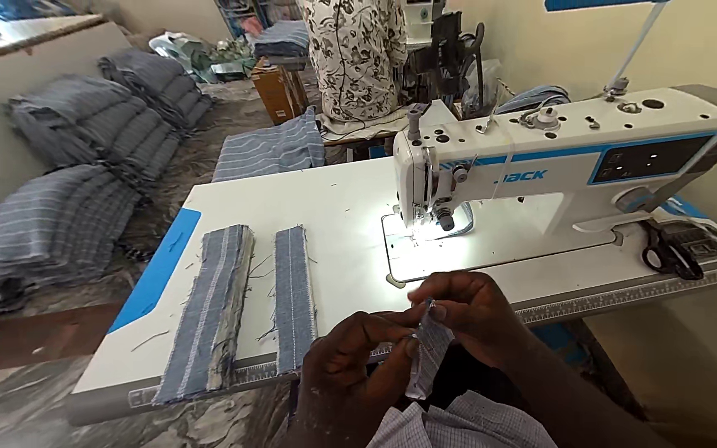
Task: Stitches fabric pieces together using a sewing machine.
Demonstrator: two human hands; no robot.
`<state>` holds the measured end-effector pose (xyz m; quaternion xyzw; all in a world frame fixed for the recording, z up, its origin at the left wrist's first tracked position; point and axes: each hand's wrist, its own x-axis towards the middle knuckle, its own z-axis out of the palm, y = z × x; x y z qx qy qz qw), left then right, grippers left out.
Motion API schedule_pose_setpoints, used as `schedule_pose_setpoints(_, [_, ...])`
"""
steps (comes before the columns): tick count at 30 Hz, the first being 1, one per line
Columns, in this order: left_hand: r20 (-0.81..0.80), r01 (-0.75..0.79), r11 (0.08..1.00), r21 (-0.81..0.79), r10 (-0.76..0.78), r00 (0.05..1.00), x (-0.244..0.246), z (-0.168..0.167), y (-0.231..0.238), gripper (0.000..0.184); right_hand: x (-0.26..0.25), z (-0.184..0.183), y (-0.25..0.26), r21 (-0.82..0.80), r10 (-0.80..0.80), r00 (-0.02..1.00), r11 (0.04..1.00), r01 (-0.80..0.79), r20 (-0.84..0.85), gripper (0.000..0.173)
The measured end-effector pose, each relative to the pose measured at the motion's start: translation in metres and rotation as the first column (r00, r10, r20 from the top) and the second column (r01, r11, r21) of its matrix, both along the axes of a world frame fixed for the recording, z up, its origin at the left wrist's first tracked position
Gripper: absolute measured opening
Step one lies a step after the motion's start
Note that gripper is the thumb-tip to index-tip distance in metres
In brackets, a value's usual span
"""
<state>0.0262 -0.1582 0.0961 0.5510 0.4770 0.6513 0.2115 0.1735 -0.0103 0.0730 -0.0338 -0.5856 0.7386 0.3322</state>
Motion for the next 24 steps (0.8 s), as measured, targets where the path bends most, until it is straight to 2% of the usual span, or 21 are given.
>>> schedule_pose_setpoints(2, [-0.043, -0.045, 0.999, 0.002, 0.045, 0.998, -0.004, 0.0, 0.002, 0.009, -0.001, 0.006, -0.009, 0.151, -0.189, 0.981, 0.972, 0.181, 0.043, 0.01])
schedule_pose_setpoints(3, [-0.104, -0.084, 0.996, 0.014, 0.085, 0.991, -0.005, 0.001, 0.002, 0.01, -0.002, 0.01, -0.015, 0.251, -0.324, 0.945, 0.918, 0.307, 0.03, 0.006])
schedule_pose_setpoints(5, [-0.26, -0.205, 0.977, 0.057, 0.213, 0.942, -0.004, 0.001, 0.002, 0.014, -0.007, 0.013, -0.024, 0.409, -0.539, 0.837, 0.747, 0.525, -0.089, 0.005])
schedule_pose_setpoints(7, [-0.324, -0.297, 0.951, 0.088, 0.309, 0.894, 0.0, 0.002, 0.005, 0.014, -0.011, 0.015, -0.028, 0.499, -0.652, 0.723, 0.558, 0.663, -0.23, 0.009])
schedule_pose_setpoints(9, [-0.314, -0.321, 0.944, 0.078, 0.329, 0.891, 0.001, 0.002, 0.007, 0.012, -0.011, 0.015, -0.031, 0.52, -0.659, 0.697, 0.506, 0.688, -0.281, 0.012])
schedule_pose_setpoints(12, [-0.273, -0.311, 0.949, 0.056, 0.314, 0.909, 0.002, 0.004, 0.008, 0.011, -0.009, 0.014, -0.036, 0.52, -0.638, 0.731, 0.551, 0.653, -0.242, 0.013])
schedule_pose_setpoints(17, [-0.208, -0.259, 0.965, 0.025, 0.259, 0.943, 0.004, 0.003, 0.009, 0.01, -0.004, 0.012, -0.032, 0.412, -0.523, 0.844, 0.748, 0.521, -0.119, 0.01])
schedule_pose_setpoints(21, [-0.194, -0.253, 0.967, 0.014, 0.251, 0.948, 0.005, 0.003, 0.011, 0.01, -0.001, 0.01, -0.032, 0.336, -0.474, 0.877, 0.816, 0.471, -0.078, 0.009])
schedule_pose_setpoints(24, [-0.197, -0.256, 0.967, 0.015, 0.254, 0.947, 0.004, 0.0, 0.014, 0.01, -0.001, 0.008, -0.032, 0.325, -0.453, 0.888, 0.83, 0.453, -0.08, 0.009])
